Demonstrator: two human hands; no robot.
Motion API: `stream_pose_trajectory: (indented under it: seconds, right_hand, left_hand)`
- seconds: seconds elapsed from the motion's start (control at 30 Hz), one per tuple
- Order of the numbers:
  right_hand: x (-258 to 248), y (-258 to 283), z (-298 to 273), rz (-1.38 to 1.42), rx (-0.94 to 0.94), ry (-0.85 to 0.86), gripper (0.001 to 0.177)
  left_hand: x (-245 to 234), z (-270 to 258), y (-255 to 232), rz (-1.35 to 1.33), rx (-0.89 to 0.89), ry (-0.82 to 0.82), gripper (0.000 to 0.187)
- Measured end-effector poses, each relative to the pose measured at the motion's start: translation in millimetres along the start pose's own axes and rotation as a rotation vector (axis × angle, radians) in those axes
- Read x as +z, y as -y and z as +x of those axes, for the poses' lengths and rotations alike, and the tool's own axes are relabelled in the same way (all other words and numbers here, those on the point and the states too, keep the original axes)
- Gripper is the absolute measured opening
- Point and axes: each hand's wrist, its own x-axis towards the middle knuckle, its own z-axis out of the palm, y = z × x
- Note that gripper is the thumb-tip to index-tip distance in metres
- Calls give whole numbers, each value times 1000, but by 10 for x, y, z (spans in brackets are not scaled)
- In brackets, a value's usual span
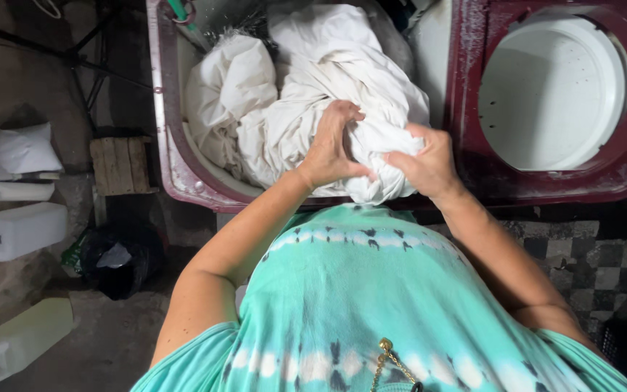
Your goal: The person washes laundry by hand in a two-tub washing machine, wrings out the clothes, and transfers them between the tubs.
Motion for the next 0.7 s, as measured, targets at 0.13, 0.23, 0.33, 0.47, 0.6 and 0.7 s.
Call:
stream_pose_trajectory:
  seconds: [0.13, 0.23, 0.33, 0.47, 0.6, 0.7]
  right_hand:
    - [-383, 402, -22, 70, -143, -100, 14]
    - [-907, 771, -84, 92, -251, -182, 15]
    - [-1489, 937, -242, 198, -310, -508, 31]
    - [-2525, 616, -335, 9, -411, -325, 21]
    - [-3153, -139, -410, -226, -283, -405, 26]
    - [-3391, -458, -373, -462, 7, -400, 41]
  left_hand:
    - [364, 439, -276, 37, -94, -61, 78]
    - [672, 927, -631, -29, 10, -126, 70]
    - [1049, 1413, -1084, -145, 110, -182, 65]
    - [1549, 1779, -1425, -150, 4, -129, 67]
    - [1699, 1740, -1063, -256, -64, 97, 63]
    - [1614, 1283, -543, -253, -120, -131, 43]
